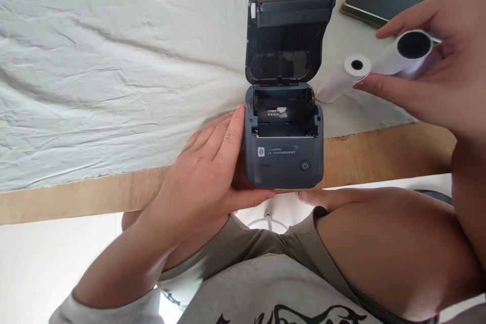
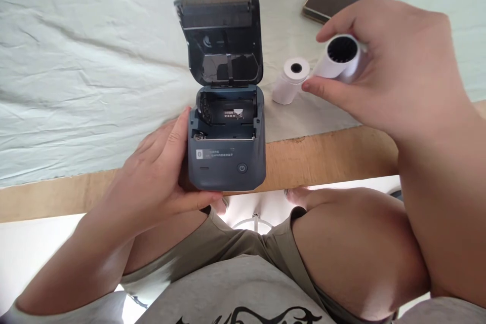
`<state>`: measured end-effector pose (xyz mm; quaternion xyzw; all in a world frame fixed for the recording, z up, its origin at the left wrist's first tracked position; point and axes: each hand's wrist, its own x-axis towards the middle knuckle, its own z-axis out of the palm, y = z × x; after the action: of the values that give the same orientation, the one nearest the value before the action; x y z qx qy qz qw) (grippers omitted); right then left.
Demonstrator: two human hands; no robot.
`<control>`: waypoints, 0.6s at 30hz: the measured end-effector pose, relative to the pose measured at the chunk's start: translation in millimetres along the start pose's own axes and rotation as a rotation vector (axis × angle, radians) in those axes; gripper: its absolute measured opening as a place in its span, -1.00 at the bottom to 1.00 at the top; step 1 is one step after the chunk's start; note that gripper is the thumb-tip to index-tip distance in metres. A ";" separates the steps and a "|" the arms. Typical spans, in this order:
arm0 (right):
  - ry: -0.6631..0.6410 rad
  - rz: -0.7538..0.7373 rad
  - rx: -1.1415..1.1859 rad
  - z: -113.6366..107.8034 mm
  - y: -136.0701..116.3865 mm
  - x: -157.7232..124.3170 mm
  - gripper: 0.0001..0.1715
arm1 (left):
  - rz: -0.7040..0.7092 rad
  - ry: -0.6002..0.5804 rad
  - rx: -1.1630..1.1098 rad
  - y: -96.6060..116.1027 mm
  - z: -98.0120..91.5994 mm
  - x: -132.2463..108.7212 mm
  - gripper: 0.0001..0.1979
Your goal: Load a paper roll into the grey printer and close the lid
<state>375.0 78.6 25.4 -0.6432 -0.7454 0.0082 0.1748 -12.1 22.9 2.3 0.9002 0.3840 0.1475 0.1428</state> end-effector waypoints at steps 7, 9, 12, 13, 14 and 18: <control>-0.040 -0.116 0.008 1.7 -2.0 2.2 -0.30 | -0.025 -0.010 -0.006 -0.1 -0.7 -0.9 0.29; -0.062 -0.099 0.008 2.8 -1.2 3.7 -0.31 | -0.033 0.010 0.010 1.0 -0.5 -0.7 0.28; -0.091 -0.055 0.006 3.1 -2.6 5.1 -0.39 | -0.031 0.010 0.021 2.8 -0.3 -0.3 0.32; -0.104 -0.031 0.011 3.2 -3.5 4.9 -0.40 | -0.026 0.006 0.021 3.5 -0.3 -0.2 0.34; -0.113 -0.005 0.020 3.3 -4.2 4.4 -0.37 | -0.024 0.005 0.020 4.3 -0.1 0.0 0.35; -0.064 0.080 0.022 5.0 -4.7 1.7 -0.11 | -0.047 0.042 -0.013 7.3 0.8 1.5 0.27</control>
<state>368.9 80.5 22.3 -0.6700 -0.7241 0.0438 0.1576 -6.1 19.0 4.5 0.8867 0.4069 0.1655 0.1438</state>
